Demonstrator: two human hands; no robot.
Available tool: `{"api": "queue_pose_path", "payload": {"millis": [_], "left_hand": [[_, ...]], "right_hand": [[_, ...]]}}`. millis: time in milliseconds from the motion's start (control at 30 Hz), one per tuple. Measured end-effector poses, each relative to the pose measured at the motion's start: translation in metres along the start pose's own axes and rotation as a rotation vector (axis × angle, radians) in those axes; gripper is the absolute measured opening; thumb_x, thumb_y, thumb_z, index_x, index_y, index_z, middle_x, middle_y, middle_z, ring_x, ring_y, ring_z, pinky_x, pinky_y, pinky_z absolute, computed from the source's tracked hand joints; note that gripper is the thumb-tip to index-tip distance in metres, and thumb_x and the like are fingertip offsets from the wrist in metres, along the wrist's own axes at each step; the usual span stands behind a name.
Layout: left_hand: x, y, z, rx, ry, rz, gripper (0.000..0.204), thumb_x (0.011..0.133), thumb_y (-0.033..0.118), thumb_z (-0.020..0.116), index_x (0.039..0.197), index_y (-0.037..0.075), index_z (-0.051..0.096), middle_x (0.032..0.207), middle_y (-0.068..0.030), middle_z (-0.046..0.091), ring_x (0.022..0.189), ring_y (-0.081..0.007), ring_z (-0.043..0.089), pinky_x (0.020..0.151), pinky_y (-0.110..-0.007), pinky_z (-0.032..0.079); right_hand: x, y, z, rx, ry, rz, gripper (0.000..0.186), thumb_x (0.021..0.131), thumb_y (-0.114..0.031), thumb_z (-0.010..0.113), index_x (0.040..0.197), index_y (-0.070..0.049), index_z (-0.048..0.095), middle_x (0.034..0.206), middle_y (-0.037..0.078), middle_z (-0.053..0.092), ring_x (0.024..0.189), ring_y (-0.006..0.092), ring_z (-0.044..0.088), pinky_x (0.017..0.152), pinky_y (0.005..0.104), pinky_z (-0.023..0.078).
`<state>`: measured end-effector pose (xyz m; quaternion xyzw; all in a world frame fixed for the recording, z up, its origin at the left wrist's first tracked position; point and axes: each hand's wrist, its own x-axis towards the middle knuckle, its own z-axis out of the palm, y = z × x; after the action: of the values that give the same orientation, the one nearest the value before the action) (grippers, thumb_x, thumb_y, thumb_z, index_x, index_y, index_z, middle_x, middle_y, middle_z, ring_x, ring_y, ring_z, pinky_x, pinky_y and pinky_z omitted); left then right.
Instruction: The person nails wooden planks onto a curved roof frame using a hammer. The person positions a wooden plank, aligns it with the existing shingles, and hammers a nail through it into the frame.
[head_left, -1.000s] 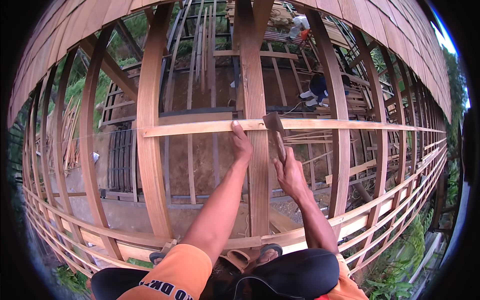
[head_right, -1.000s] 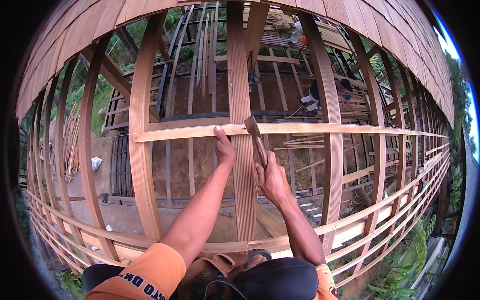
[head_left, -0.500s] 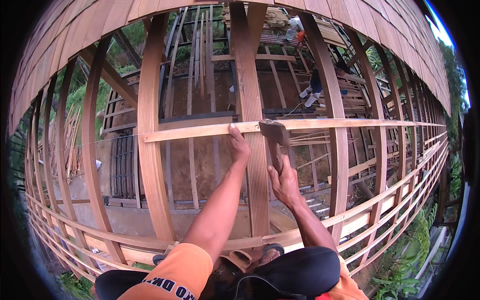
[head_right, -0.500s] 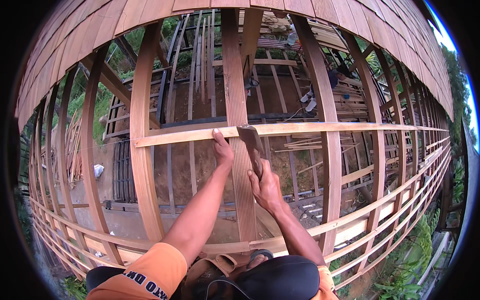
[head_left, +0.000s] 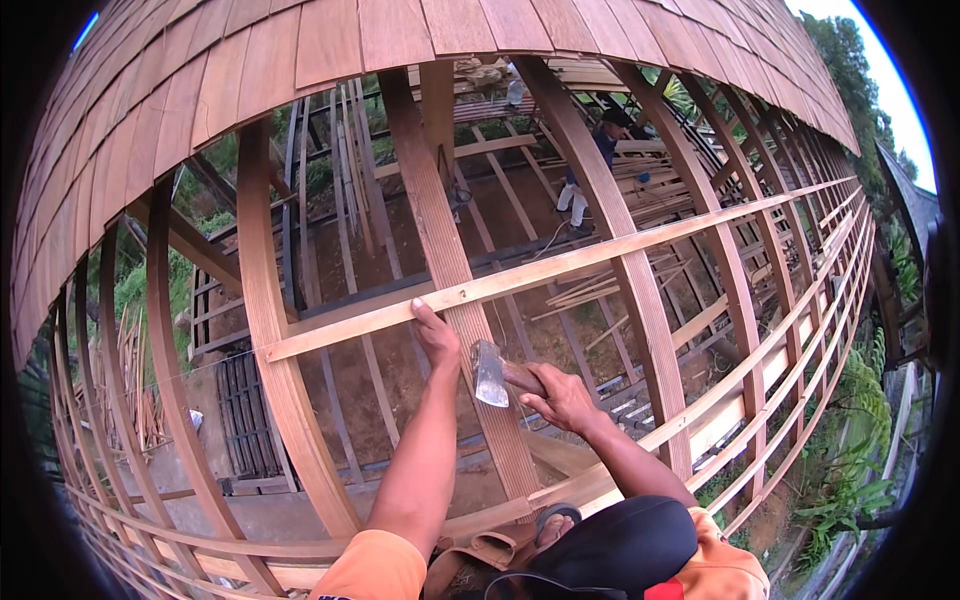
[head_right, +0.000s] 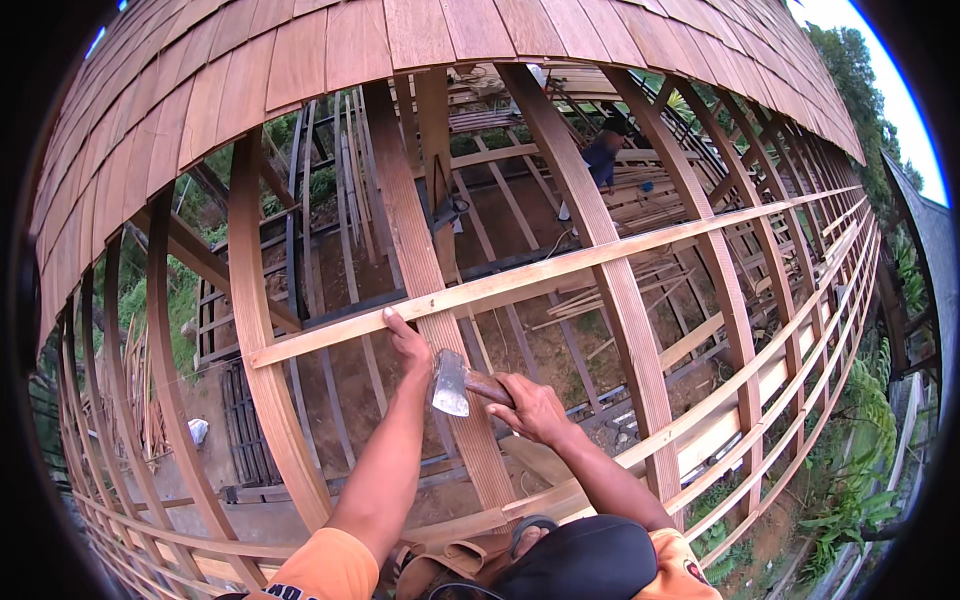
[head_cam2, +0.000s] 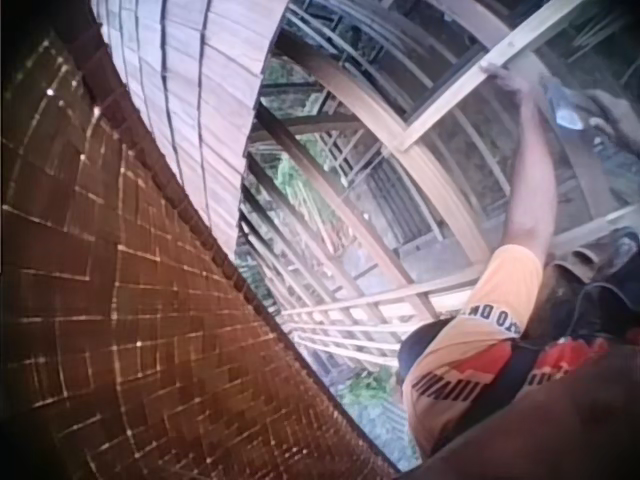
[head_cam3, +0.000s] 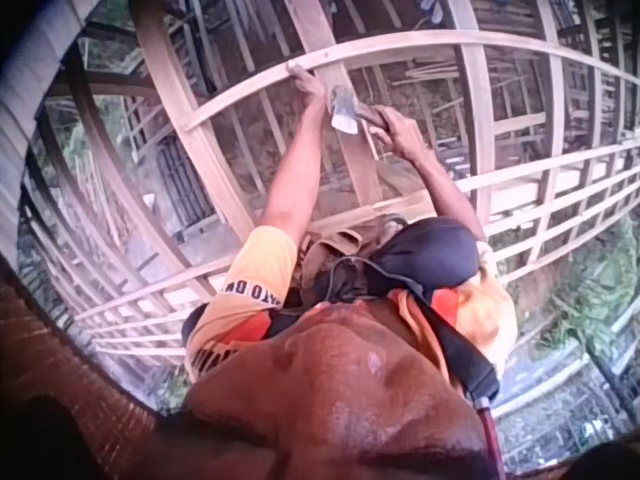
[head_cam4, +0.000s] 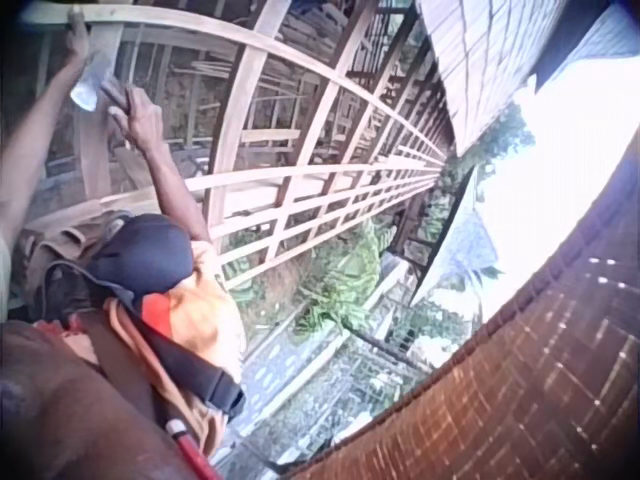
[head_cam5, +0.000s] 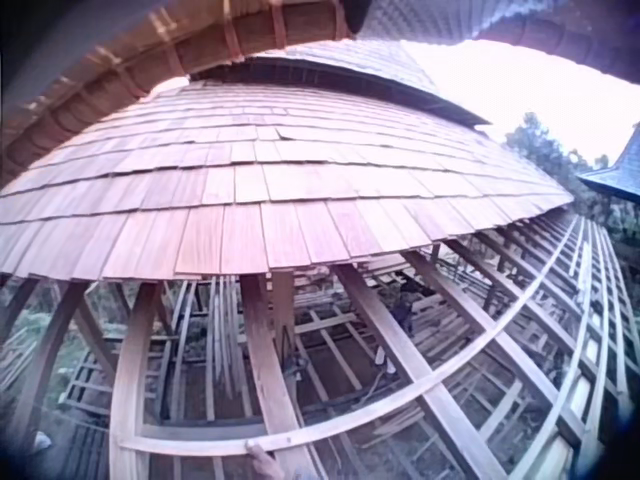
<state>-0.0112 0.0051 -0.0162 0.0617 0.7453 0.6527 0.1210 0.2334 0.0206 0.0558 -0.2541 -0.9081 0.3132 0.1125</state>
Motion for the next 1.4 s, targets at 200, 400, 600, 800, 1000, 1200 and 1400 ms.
{"api": "queue_pose_path", "payload": {"millis": [200,400,600,800,1000,1200,1400], "left_hand": [[-0.003,0.012,-0.009,0.018,-0.041,-0.047,0.074,0.107,0.052,0.028,0.132,-0.015,0.049,0.132,-0.0359,0.054,0.125,-0.0486,0.051,0.104,-0.047,0.039],[0.014,0.004,-0.023,-0.19,-0.283,-0.241,0.08,0.103,0.061,0.034,0.138,-0.009,0.046,0.132,-0.0277,0.058,0.123,-0.0329,0.057,0.1,-0.043,0.048],[0.013,0.043,-0.131,0.308,-0.984,-0.331,0.049,0.104,0.049,0.047,0.105,0.001,0.059,0.099,-0.0141,0.07,0.079,-0.0182,0.068,0.064,-0.032,0.057],[-0.096,0.14,-0.204,0.739,-2.294,-0.378,0.037,0.101,0.032,0.055,0.087,0.0,0.064,0.08,-0.0026,0.069,0.068,-0.0088,0.064,0.055,-0.026,0.052],[-0.204,0.101,-0.241,0.786,-2.583,-0.245,0.026,0.098,0.024,0.055,0.091,-0.001,0.062,0.081,-0.0086,0.068,0.074,-0.0174,0.067,0.063,-0.033,0.054],[-0.213,0.072,-0.265,0.811,-2.458,-0.013,0.022,0.095,0.021,0.056,0.1,0.001,0.061,0.085,-0.0121,0.068,0.078,-0.0205,0.067,0.067,-0.036,0.054],[-0.223,0.069,-0.279,0.831,-2.406,0.05,0.024,0.092,0.019,0.057,0.109,0.002,0.06,0.088,-0.0156,0.068,0.082,-0.0236,0.067,0.071,-0.038,0.053]], "right_hand": [[-0.009,-0.024,0.007,0.282,-0.064,0.001,0.047,0.098,-0.035,0.061,0.132,-0.003,0.052,0.114,0.023,0.063,0.1,0.0453,0.063,0.084,0.0473,0.052],[-0.029,-0.061,0.056,0.614,-0.041,0.343,0.043,0.099,-0.032,0.062,0.119,0.003,0.048,0.07,0.011,0.065,0.062,0.0189,0.066,0.061,0.0369,0.053],[-0.043,-0.046,0.089,0.51,0.089,0.28,0.045,0.096,-0.032,0.065,0.119,0.002,0.047,0.079,0.023,0.069,0.076,0.0363,0.071,0.068,0.046,0.054],[-0.042,-0.049,0.086,0.439,0.104,0.158,0.049,0.094,-0.03,0.068,0.12,0.001,0.042,0.07,0.024,0.065,0.072,0.0459,0.067,0.065,0.0509,0.053],[-0.05,-0.032,0.108,0.428,0.162,0.135,0.048,0.093,-0.028,0.068,0.119,0.002,0.043,0.069,0.023,0.065,0.067,0.044,0.067,0.062,0.0488,0.053],[-0.045,-0.047,0.089,0.482,0.108,0.181,0.045,0.093,-0.026,0.068,0.117,0.004,0.043,0.067,0.021,0.066,0.066,0.0413,0.069,0.062,0.0492,0.054],[-0.046,-0.051,0.092,0.424,0.164,0.152,0.046,0.093,-0.027,0.068,0.117,0.004,0.043,0.07,0.026,0.065,0.07,0.0461,0.067,0.062,0.0528,0.051]]}}
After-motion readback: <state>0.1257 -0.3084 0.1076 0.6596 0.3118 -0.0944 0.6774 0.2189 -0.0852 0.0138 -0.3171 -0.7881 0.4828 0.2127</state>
